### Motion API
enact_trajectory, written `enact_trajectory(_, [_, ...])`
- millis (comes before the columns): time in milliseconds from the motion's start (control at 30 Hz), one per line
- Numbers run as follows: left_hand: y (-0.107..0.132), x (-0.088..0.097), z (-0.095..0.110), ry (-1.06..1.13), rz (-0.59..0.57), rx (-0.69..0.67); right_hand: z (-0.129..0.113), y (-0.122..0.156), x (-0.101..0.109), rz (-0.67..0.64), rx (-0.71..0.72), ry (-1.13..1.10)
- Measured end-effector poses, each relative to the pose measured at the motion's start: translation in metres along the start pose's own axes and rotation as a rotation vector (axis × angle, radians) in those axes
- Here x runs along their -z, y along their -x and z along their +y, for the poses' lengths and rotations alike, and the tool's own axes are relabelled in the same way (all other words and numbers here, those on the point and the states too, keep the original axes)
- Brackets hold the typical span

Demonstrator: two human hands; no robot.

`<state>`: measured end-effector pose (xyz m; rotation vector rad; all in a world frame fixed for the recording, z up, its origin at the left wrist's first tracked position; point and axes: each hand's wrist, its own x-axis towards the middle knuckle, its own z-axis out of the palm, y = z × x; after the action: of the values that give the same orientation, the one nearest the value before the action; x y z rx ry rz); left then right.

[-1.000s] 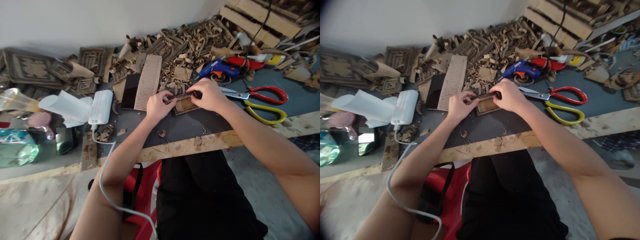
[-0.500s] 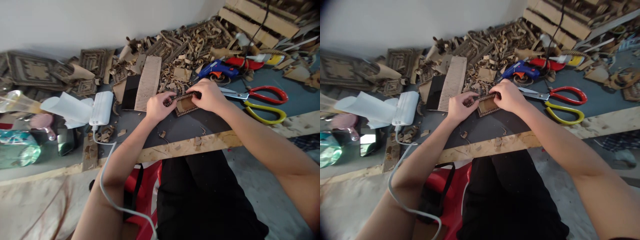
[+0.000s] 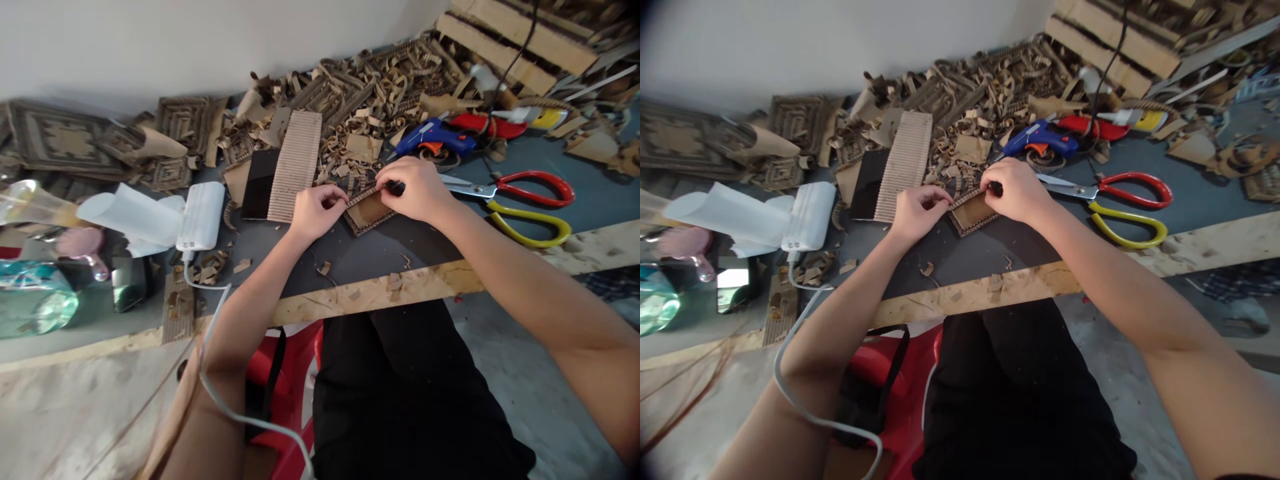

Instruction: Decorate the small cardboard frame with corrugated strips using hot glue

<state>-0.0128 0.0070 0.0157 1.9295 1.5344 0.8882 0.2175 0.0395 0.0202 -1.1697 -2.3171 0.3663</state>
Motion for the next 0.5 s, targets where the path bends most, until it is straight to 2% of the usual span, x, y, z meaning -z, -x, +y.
enact_trajectory(233, [0.0001,-0.0003,-0.0004,0.013,-0.021,-0.004,-0.0004,0.0008,0.0025,-0.034,-0.016,-0.015])
enact_trajectory(500, [-0.0013,-0.0017,-0.0045,0.029,-0.012,-0.021,0.0032,0.0006,0.0067,-0.044,0.102,0.001])
